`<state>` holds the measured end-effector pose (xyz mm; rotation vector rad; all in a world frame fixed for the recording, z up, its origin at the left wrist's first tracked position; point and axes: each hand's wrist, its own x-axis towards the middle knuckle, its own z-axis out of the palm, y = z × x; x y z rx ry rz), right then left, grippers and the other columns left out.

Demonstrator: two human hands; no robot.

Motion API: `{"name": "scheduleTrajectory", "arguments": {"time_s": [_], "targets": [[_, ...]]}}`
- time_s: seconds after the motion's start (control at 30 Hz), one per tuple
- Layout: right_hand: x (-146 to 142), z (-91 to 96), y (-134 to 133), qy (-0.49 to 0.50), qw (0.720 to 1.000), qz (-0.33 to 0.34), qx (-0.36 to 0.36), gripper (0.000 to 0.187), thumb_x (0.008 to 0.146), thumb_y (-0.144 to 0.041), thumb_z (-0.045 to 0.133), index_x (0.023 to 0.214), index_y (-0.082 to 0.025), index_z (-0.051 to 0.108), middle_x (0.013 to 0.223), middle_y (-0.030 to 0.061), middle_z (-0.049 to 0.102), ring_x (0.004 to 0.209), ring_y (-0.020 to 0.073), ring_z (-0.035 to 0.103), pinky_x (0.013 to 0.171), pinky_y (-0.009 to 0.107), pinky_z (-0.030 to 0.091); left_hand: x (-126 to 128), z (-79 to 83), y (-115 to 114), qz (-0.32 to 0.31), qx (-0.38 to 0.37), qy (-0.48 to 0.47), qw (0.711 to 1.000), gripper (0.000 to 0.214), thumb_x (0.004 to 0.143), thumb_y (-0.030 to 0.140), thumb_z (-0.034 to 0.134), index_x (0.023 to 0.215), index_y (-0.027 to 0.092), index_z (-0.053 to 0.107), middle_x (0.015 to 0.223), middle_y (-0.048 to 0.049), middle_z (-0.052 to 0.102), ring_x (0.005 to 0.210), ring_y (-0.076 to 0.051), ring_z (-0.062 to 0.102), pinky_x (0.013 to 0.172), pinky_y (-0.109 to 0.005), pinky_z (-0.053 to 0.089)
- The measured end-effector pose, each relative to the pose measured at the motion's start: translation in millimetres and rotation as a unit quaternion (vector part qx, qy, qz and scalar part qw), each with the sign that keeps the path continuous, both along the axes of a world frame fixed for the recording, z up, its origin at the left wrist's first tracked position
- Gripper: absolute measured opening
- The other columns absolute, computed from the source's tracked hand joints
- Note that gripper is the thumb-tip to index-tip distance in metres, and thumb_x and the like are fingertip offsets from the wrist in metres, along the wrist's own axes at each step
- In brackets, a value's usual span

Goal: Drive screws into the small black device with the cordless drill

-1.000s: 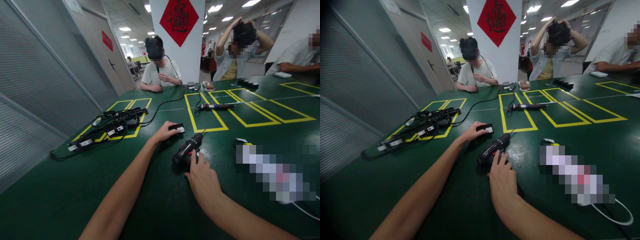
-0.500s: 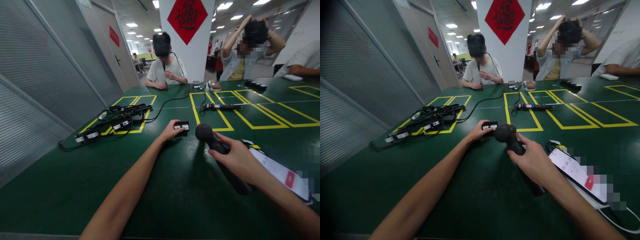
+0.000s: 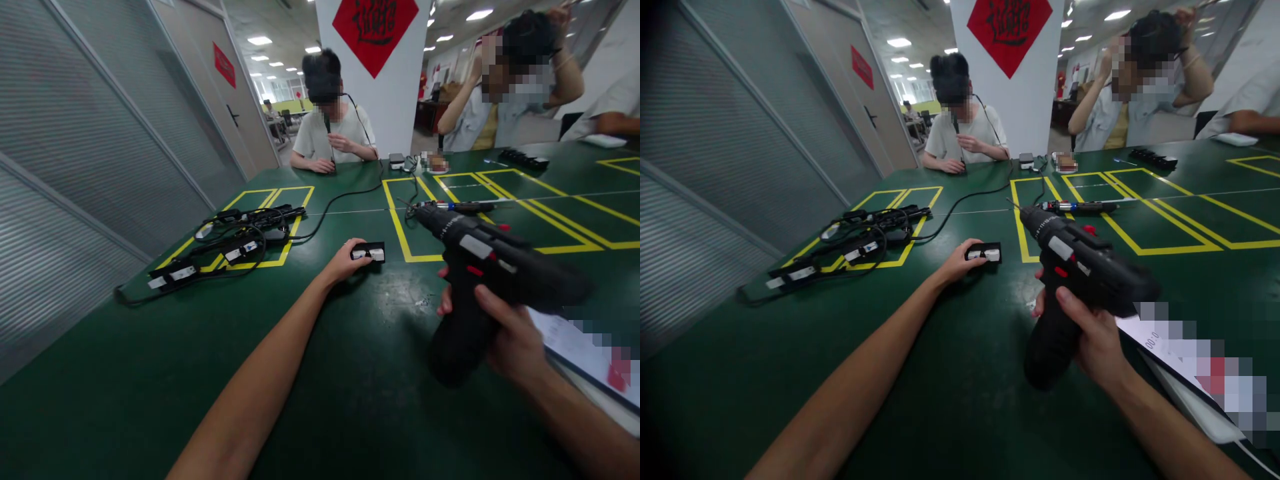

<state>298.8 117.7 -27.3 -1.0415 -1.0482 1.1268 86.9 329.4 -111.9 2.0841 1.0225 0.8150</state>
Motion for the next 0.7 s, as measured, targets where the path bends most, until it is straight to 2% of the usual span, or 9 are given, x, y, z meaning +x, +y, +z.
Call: {"name": "scheduleTrajectory", "arguments": {"time_s": [0.13, 0.27, 0.47, 0.6, 0.7], "targets": [[6.0, 3.6, -4.6, -0.003, 0.997, 0.064, -0.034, 0.026, 0.086, -0.033, 0.036, 0.102, -0.027, 0.056, 0.066, 0.0045, 0.051, 0.056, 0.0198, 0.05, 0.058, 0.036, 0.043, -0.1, 1.6, -2.4, -0.001, 0.0, -0.008, 1.0, 0.049, 0.07, 0.038, 0.062, 0.114, 0.017, 0.05, 0.107, -0.0064, 0.055, 0.094, -0.02, 0.054, 0.084, -0.032, 0.043], [6.2, -4.9, -4.4, 0.039, 0.995, 0.059, -0.071, 0.027, 0.087, -0.032, 0.033, 0.097, -0.024, 0.057, 0.074, 0.006, 0.052, 0.049, 0.0156, 0.043, 0.051, 0.034, 0.04, 0.9, 2.4, -5.0, 0.002, -0.003, -0.011, 1.0, 0.052, 0.071, 0.04, 0.061, 0.116, 0.018, 0.05, 0.111, -0.0071, 0.055, 0.098, -0.02, 0.054, 0.086, -0.033, 0.043], [7.6, -22.5, -3.2, 0.006, 0.995, 0.056, -0.086, 0.028, 0.087, -0.033, 0.032, 0.096, -0.021, 0.055, 0.069, 0.0063, 0.052, 0.05, 0.0172, 0.047, 0.053, 0.036, 0.043, 1.7, 1.3, 0.4, -0.008, -0.002, -0.004, 1.0, 0.055, 0.071, 0.041, 0.061, 0.121, 0.019, 0.049, 0.116, -0.0076, 0.053, 0.102, -0.022, 0.053, 0.088, -0.034, 0.042], [9.6, -25.7, -6.3, 0.012, 0.992, 0.084, -0.092, 0.023, 0.085, -0.032, 0.037, 0.09, -0.022, 0.058, 0.058, 0.0034, 0.051, 0.051, 0.0202, 0.051, 0.055, 0.036, 0.043, 2.0, -0.1, 3.0, -0.017, -0.001, -0.008, 1.0, 0.056, 0.071, 0.042, 0.061, 0.121, 0.02, 0.048, 0.115, -0.0072, 0.054, 0.099, -0.021, 0.054, 0.087, -0.033, 0.043], [10.8, -25.2, -9.5, 0.03, 0.991, 0.1, -0.078, 0.021, 0.085, -0.03, 0.04, 0.088, -0.022, 0.059, 0.059, 0.0044, 0.055, 0.053, 0.0201, 0.053, 0.055, 0.035, 0.042, 2.3, 0.0, 2.3, -0.023, 0.004, -0.014, 1.0, 0.055, 0.072, 0.042, 0.06, 0.12, 0.019, 0.048, 0.113, -0.007, 0.055, 0.097, -0.02, 0.055, 0.086, -0.033, 0.043]]}}
